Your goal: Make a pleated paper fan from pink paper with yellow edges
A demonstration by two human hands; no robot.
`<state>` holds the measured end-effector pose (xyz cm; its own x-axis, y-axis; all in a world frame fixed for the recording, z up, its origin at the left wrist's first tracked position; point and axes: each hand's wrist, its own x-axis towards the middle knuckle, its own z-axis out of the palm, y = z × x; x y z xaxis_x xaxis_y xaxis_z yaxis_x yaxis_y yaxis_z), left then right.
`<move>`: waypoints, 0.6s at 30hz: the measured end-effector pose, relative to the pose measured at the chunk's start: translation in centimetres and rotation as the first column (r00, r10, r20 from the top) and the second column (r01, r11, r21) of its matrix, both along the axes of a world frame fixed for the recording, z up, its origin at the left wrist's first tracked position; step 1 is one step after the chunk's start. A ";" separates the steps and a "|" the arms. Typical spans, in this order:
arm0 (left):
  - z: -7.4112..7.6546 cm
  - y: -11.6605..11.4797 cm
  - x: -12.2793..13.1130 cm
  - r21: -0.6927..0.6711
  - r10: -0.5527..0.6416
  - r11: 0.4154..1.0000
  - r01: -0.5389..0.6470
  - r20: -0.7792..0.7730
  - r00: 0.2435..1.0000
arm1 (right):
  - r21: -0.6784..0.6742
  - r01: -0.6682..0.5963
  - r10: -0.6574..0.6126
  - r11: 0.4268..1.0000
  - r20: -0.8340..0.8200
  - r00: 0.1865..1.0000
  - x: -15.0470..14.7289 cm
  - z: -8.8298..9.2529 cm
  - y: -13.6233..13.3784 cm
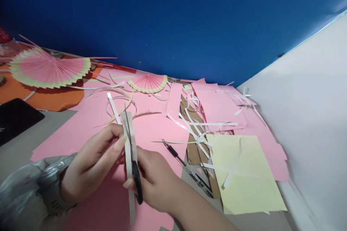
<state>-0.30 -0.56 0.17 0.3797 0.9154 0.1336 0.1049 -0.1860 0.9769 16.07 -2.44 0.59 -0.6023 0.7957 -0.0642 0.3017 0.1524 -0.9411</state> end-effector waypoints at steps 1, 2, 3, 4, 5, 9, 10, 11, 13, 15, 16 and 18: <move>0.0 0.0 0.0 -0.018 -0.006 1.000 0.006 0.015 1.000 | 0.015 0.002 -0.002 1.000 0.011 1.000 0.0 0.0 0.0; 0.1 -0.1 0.1 -0.036 -0.010 0.999 0.011 0.029 1.000 | 0.025 0.007 -0.007 1.000 0.028 1.000 0.0 0.1 0.0; 0.1 -0.1 0.1 -0.052 -0.012 0.999 0.014 0.043 0.999 | 0.028 0.011 -0.012 1.000 0.047 0.999 0.0 0.1 0.0; 0.2 -0.1 0.1 -0.065 -0.014 0.998 0.017 0.056 0.998 | 0.026 0.014 -0.016 1.000 0.065 0.998 0.1 0.2 0.0; 0.2 -0.2 0.2 -0.076 -0.016 0.997 0.021 0.071 0.997 | 0.022 0.018 -0.020 1.000 0.081 0.997 0.1 0.2 0.0; 0.2 -0.2 0.2 -0.135 -0.047 0.989 0.064 0.122 0.991 | 0.010 0.018 -0.019 1.000 0.080 0.997 0.1 0.2 0.1; 0.2 -0.1 0.2 -0.154 -0.048 0.986 0.068 0.130 0.990 | 0.003 0.018 -0.018 1.000 0.074 0.997 0.1 0.2 0.1; 0.2 -0.1 0.2 -0.169 -0.047 0.983 0.070 0.136 0.990 | -0.011 0.018 -0.017 1.000 0.068 0.998 0.1 0.1 0.1; 0.1 -0.1 0.2 -0.189 -0.036 0.980 0.062 0.138 0.990 | -0.044 0.016 -0.014 0.999 0.055 0.998 0.1 0.0 0.0; 0.0 -0.1 0.3 -0.195 -0.024 0.980 0.049 0.130 0.991 | -0.075 0.018 -0.016 0.997 0.034 0.999 0.1 -0.2 0.0; 0.0 0.0 0.3 -0.192 -0.018 0.980 0.042 0.123 0.992 | -0.085 0.022 -0.021 0.996 0.019 1.000 0.1 -0.2 0.0; -0.1 0.0 0.3 -0.176 -0.004 0.984 0.023 0.108 0.994 | -0.097 0.029 -0.031 0.995 -0.018 0.999 0.0 -0.2 0.0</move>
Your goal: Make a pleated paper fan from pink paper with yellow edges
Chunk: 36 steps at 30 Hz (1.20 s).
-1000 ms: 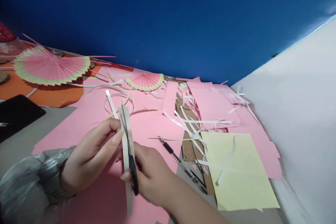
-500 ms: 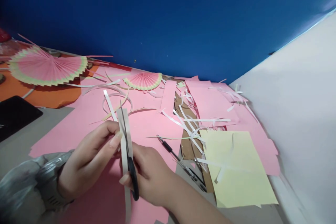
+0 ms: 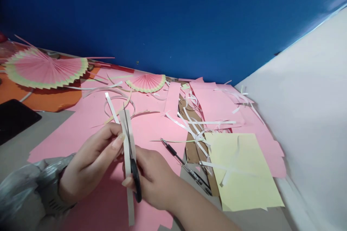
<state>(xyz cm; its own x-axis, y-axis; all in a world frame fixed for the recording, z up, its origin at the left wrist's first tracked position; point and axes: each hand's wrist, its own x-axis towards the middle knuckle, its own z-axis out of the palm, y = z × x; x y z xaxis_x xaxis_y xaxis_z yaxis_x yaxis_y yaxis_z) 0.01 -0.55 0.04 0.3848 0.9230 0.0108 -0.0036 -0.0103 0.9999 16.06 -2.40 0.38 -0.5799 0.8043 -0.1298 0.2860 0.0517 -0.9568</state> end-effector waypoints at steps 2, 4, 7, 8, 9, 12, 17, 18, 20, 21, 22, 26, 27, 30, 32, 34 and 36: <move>-0.1 0.0 0.0 0.008 0.011 1.000 -0.011 -0.006 1.000 | -0.007 -0.007 0.007 1.000 -0.040 0.999 -0.1 0.1 0.1; -0.2 0.1 0.1 -0.012 0.010 1.000 -0.010 0.006 1.000 | -0.013 -0.013 0.013 1.000 -0.064 0.998 -0.2 0.3 0.2; -0.2 0.0 0.0 -0.027 0.000 1.000 0.001 0.025 1.000 | -0.024 -0.008 0.007 1.000 -0.071 0.997 -0.2 0.2 0.2; -0.2 0.0 0.0 -0.010 0.002 1.000 -0.002 0.019 1.000 | -0.027 -0.008 0.006 1.000 -0.069 0.998 -0.2 0.1 0.2; -0.2 0.0 0.0 0.013 0.008 1.000 -0.008 0.007 1.000 | -0.026 -0.009 0.007 1.000 -0.063 0.998 -0.2 0.0 0.1; -0.1 0.0 0.0 0.073 0.023 0.997 -0.020 -0.040 0.999 | -0.007 -0.008 0.008 1.000 -0.037 0.999 -0.1 -0.2 0.1; -0.1 0.1 0.0 0.084 0.029 0.996 -0.023 -0.069 0.997 | -0.014 -0.010 0.010 1.000 -0.057 0.998 -0.1 0.1 0.1; -0.1 0.1 0.0 0.077 0.023 0.997 -0.018 -0.066 0.998 | -0.020 -0.008 0.007 1.000 -0.064 0.998 -0.2 0.1 0.1; -0.1 0.1 0.0 0.068 0.018 0.998 -0.014 -0.054 0.998 | -0.029 -0.010 0.008 1.000 -0.067 0.998 -0.2 0.2 0.1; -0.1 0.1 0.0 0.064 0.017 0.998 -0.014 -0.050 0.999 | -0.031 -0.010 0.008 0.999 -0.065 0.998 -0.2 0.2 0.1; 0.0 0.1 0.0 0.064 0.016 0.998 -0.013 -0.045 0.999 | -0.031 -0.014 0.012 0.999 -0.062 0.998 -0.2 0.2 0.1; 0.0 0.1 0.0 0.090 0.017 0.996 -0.011 -0.072 0.997 | -0.005 -0.003 0.003 1.000 -0.042 0.999 -0.1 0.0 0.0; 0.0 0.1 0.0 0.102 0.020 0.995 -0.011 -0.085 0.996 | -0.001 0.003 -0.003 1.000 -0.039 0.999 -0.1 0.0 0.0; -0.1 0.1 0.0 0.122 0.025 0.992 -0.012 -0.104 0.994 | -0.008 0.012 -0.013 1.000 -0.044 0.999 -0.1 0.0 -0.1; -0.1 0.1 -0.1 0.129 0.025 0.992 -0.012 -0.102 0.994 | -0.025 0.001 -0.002 1.000 -0.050 0.999 -0.1 0.1 -0.1; -0.2 0.1 -0.1 0.136 0.025 0.991 -0.012 -0.098 0.995 | -0.037 -0.012 0.010 0.999 -0.051 0.999 -0.1 0.1 0.0; -0.2 0.1 -0.1 0.137 0.022 0.991 -0.009 -0.096 0.995 | -0.035 -0.010 0.009 0.999 -0.039 0.999 -0.1 0.1 0.0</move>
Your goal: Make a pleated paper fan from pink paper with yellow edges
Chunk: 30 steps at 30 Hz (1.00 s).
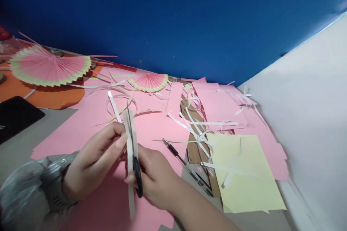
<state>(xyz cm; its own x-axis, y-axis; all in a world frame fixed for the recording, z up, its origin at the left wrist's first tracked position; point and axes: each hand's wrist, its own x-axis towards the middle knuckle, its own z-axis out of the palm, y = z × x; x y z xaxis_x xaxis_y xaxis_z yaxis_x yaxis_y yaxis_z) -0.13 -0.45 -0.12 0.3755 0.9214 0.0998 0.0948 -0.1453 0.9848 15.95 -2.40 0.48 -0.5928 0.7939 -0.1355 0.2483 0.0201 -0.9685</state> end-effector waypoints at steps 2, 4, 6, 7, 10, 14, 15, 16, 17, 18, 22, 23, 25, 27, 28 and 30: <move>0.0 0.0 0.0 -0.001 -0.005 1.000 0.005 0.000 1.000 | 0.005 0.009 -0.009 1.000 0.023 1.000 0.0 0.0 0.0; 0.0 0.0 0.0 -0.010 -0.007 1.000 0.007 0.003 1.000 | 0.007 0.014 -0.015 1.000 0.043 0.999 0.1 0.0 0.0; 0.0 0.0 0.0 -0.016 -0.009 1.000 0.009 0.007 1.000 | 0.007 0.013 -0.013 1.000 0.040 0.999 0.1 0.0 0.0; 0.0 0.0 0.0 -0.016 -0.008 1.000 0.008 0.006 1.000 | 0.006 0.011 -0.012 1.000 0.035 0.999 0.0 0.0 0.0; 0.0 0.0 0.0 -0.017 -0.012 1.000 0.012 0.010 1.000 | 0.006 0.009 -0.010 1.000 0.033 0.999 0.0 0.1 0.0; 0.1 0.0 0.0 -0.041 -0.023 0.999 0.023 0.018 1.000 | 0.018 0.002 -0.003 1.000 0.045 0.999 -0.1 0.1 0.1; 0.2 0.0 0.0 -0.042 -0.023 0.999 0.024 0.018 1.000 | 0.017 0.003 -0.004 1.000 0.047 0.999 -0.1 0.1 0.1; 0.2 0.0 0.0 -0.035 -0.021 0.999 0.022 0.015 1.000 | 0.016 0.006 -0.006 1.000 0.052 0.999 -0.1 0.1 0.0; 0.2 -0.1 0.0 -0.025 -0.019 0.999 0.020 0.010 1.000 | 0.016 0.011 -0.012 1.000 0.060 0.998 -0.1 0.1 0.0; 0.2 -0.1 0.0 -0.016 -0.016 1.000 0.016 0.002 1.000 | 0.019 0.016 -0.018 1.000 0.069 0.997 -0.1 0.1 0.0; 0.2 0.0 0.0 -0.016 -0.016 1.000 0.016 -0.021 1.000 | 0.058 0.024 -0.028 0.998 0.073 0.997 0.0 0.1 -0.1; 0.2 0.0 0.0 -0.017 -0.017 1.000 0.017 -0.020 1.000 | 0.063 0.022 -0.026 0.998 0.067 0.997 0.0 0.1 -0.1; 0.2 0.0 0.0 -0.007 -0.017 1.000 0.017 -0.017 1.000 | 0.047 0.015 -0.018 0.999 0.057 0.998 0.0 0.2 -0.1; 0.2 0.0 0.0 0.011 -0.005 1.000 0.005 -0.022 1.000 | 0.019 0.008 -0.009 1.000 0.044 0.999 0.0 0.2 0.0; 0.2 0.1 0.0 0.012 -0.005 1.000 0.005 -0.023 1.000 | 0.015 0.008 -0.008 1.000 0.040 0.999 0.0 0.2 0.0; 0.2 0.1 0.1 0.005 -0.012 1.000 0.012 -0.016 1.000 | 0.019 0.012 -0.013 1.000 0.046 0.999 0.0 0.2 0.0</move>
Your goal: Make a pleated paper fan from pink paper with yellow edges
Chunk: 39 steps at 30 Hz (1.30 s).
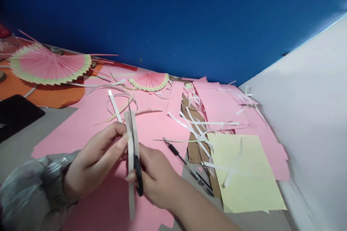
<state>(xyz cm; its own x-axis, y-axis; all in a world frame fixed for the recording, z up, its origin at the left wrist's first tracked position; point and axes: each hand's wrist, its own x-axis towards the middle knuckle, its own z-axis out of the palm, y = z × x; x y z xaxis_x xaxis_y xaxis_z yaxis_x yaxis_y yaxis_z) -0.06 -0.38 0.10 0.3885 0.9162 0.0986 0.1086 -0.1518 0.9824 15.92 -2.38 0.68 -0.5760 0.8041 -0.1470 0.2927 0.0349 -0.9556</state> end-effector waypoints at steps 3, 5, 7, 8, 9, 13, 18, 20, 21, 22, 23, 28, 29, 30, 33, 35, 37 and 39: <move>0.0 0.0 0.0 -0.032 -0.009 0.999 0.010 0.021 1.000 | -0.003 0.002 -0.002 1.000 0.026 1.000 0.0 0.0 0.0; 0.0 0.0 0.0 -0.038 -0.015 0.999 0.017 0.034 0.999 | -0.016 -0.001 0.002 1.000 0.021 1.000 0.0 0.0 0.0; 0.0 0.0 0.0 -0.020 -0.020 1.000 0.021 0.033 0.999 | -0.021 -0.002 0.002 1.000 0.010 1.000 0.1 -0.1 0.0; 0.0 -0.1 0.0 -0.010 -0.017 1.000 0.017 0.028 0.999 | -0.019 0.000 0.000 1.000 0.006 1.000 0.1 -0.1 0.0; 0.0 -0.1 0.0 0.002 -0.012 1.000 0.012 0.023 1.000 | -0.016 0.003 -0.003 1.000 0.007 1.000 0.1 -0.2 0.0; 0.0 -0.1 -0.1 -0.011 -0.013 1.000 0.014 0.030 0.999 | 0.000 0.013 -0.013 1.000 0.021 1.000 0.0 -0.3 -0.1; 0.0 -0.1 -0.1 0.002 -0.020 1.000 0.020 0.023 1.000 | -0.012 0.009 -0.009 1.000 0.018 1.000 0.0 -0.2 0.0; 0.0 -0.1 -0.1 0.005 -0.020 1.000 0.020 0.021 1.000 | 0.018 0.015 -0.016 1.000 0.019 1.000 0.0 -0.2 0.0; 0.0 -0.1 -0.1 -0.004 -0.024 1.000 0.024 0.020 1.000 | 0.027 0.018 -0.018 0.999 0.022 1.000 0.0 -0.2 0.0; 0.0 -0.1 -0.1 -0.018 -0.026 0.999 0.027 0.020 0.999 | 0.029 0.019 -0.019 0.999 0.025 0.999 0.0 -0.3 0.0; -0.1 -0.1 -0.1 -0.028 -0.025 0.999 0.025 0.017 1.000 | 0.028 0.019 -0.020 0.999 0.029 0.999 0.0 -0.3 0.0; -0.1 -0.1 -0.1 -0.015 0.003 1.000 -0.003 -0.020 1.000 | 0.036 0.008 -0.010 0.999 0.043 0.999 0.0 -0.2 0.0; 0.0 -0.1 -0.1 -0.008 0.014 1.000 -0.014 -0.029 0.999 | 0.035 0.005 -0.006 0.999 0.042 0.999 0.0 -0.2 0.0; 0.0 -0.1 -0.2 0.000 0.029 1.000 -0.029 -0.039 0.999 | 0.032 0.004 -0.005 0.999 0.041 0.999 0.0 -0.2 0.1; 0.1 0.1 -0.2 0.011 0.066 0.998 -0.065 -0.060 0.996 | 0.028 0.008 -0.009 1.000 0.049 0.999 0.0 -0.3 0.1; 0.1 0.3 -0.2 0.011 0.061 0.998 -0.060 -0.059 0.996 | 0.024 0.005 -0.007 1.000 0.057 0.998 0.0 -0.3 0.1; 0.1 0.3 -0.2 0.022 0.057 0.998 -0.055 -0.061 0.997 | 0.026 0.004 -0.005 1.000 0.057 0.998 0.0 -0.3 0.1; 0.1 0.3 -0.3 0.030 0.060 0.998 -0.058 -0.068 0.996 | 0.031 0.011 -0.012 0.999 0.050 0.999 0.0 -0.2 0.1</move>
<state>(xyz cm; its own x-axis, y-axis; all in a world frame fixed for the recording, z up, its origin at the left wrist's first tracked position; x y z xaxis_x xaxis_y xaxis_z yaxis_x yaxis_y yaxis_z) -0.34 -0.05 0.22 0.3406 0.9350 0.0993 0.1851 -0.1702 0.9679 15.95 -2.28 0.46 -0.5593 0.8151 -0.1511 0.3412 0.0602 -0.9381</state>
